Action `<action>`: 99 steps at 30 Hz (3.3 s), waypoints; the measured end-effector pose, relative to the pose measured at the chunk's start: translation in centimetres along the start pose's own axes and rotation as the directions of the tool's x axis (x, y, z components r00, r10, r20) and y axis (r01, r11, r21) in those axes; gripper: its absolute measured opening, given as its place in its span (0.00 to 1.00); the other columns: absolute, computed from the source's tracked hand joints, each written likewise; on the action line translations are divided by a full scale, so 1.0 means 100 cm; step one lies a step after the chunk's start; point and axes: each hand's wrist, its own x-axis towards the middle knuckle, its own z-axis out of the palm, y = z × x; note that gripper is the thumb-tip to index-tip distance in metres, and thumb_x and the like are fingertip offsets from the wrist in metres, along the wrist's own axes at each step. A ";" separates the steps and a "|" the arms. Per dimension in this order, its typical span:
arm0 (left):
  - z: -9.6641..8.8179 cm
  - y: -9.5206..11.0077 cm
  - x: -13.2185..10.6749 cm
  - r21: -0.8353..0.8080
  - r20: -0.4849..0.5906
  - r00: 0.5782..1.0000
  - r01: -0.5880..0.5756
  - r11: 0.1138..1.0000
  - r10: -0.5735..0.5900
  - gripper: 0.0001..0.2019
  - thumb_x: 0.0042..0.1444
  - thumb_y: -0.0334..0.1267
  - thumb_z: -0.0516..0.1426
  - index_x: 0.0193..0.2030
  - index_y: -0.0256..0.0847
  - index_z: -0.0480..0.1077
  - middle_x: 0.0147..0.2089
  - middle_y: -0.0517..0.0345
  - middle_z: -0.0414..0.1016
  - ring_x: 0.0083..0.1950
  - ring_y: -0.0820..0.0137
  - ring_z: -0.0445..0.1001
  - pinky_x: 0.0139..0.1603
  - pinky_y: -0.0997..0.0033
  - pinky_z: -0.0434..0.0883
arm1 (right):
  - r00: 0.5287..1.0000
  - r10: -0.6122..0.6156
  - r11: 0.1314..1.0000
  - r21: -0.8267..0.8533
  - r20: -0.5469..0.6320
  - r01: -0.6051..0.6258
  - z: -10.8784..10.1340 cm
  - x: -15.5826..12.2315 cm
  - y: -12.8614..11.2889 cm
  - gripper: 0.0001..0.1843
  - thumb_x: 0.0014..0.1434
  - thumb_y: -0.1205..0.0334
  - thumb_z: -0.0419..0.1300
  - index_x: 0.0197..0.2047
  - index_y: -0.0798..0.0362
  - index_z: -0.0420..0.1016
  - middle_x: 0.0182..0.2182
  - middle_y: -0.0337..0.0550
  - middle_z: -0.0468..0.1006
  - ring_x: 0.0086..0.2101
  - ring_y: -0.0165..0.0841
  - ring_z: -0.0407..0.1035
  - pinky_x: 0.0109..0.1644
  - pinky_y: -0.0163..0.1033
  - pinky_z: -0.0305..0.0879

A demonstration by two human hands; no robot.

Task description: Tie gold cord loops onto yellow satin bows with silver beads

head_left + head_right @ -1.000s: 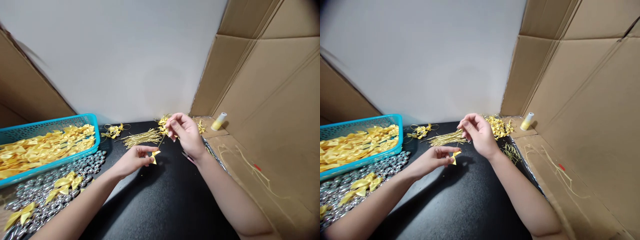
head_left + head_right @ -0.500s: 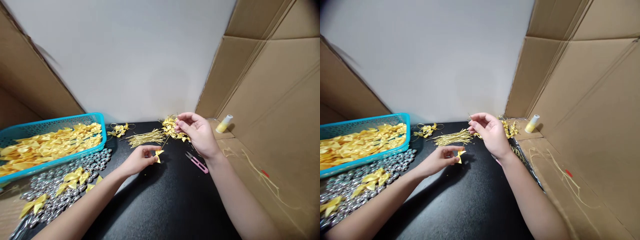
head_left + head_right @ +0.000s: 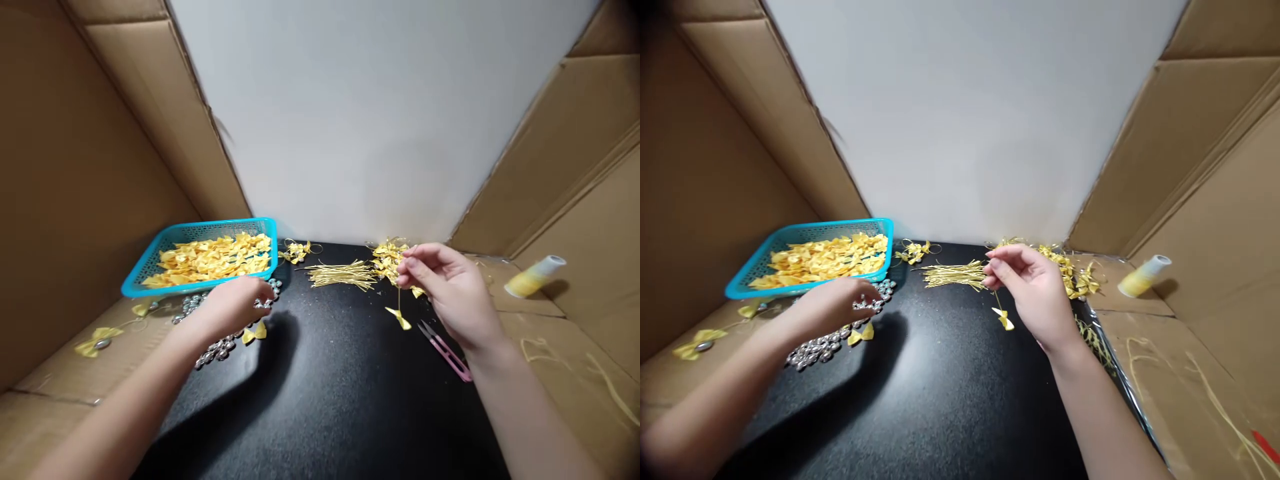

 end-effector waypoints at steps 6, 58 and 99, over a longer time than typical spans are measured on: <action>0.014 -0.032 -0.033 0.048 0.089 0.996 0.005 0.999 -0.009 0.10 0.44 0.37 0.62 0.35 0.46 0.80 0.38 0.54 0.81 0.40 0.59 0.77 0.40 0.66 0.70 | 0.999 0.033 0.999 0.011 0.022 -0.033 0.001 0.000 0.003 0.08 0.52 0.58 0.69 0.33 0.52 0.77 0.25 0.37 0.78 0.25 0.26 0.74 0.31 0.33 0.75; 0.022 0.151 0.039 -0.927 -0.372 0.927 -0.370 0.059 -0.042 0.09 0.50 0.41 0.66 0.37 0.42 0.79 0.29 0.57 0.81 0.38 0.64 0.81 0.38 0.69 0.77 | 0.989 0.146 0.972 0.186 -0.016 -0.140 0.037 -0.020 -0.004 0.09 0.48 0.59 0.67 0.26 0.54 0.74 0.18 0.35 0.75 0.16 0.25 0.69 0.22 0.32 0.69; 0.028 0.143 0.037 -0.864 -0.472 0.882 -0.458 0.209 -0.018 0.10 0.52 0.42 0.65 0.35 0.39 0.73 0.33 0.53 0.83 0.40 0.60 0.83 0.38 0.68 0.79 | 0.940 0.338 0.915 0.212 0.055 -0.342 0.035 -0.019 -0.013 0.07 0.43 0.61 0.67 0.24 0.55 0.75 0.15 0.34 0.74 0.13 0.23 0.66 0.17 0.28 0.64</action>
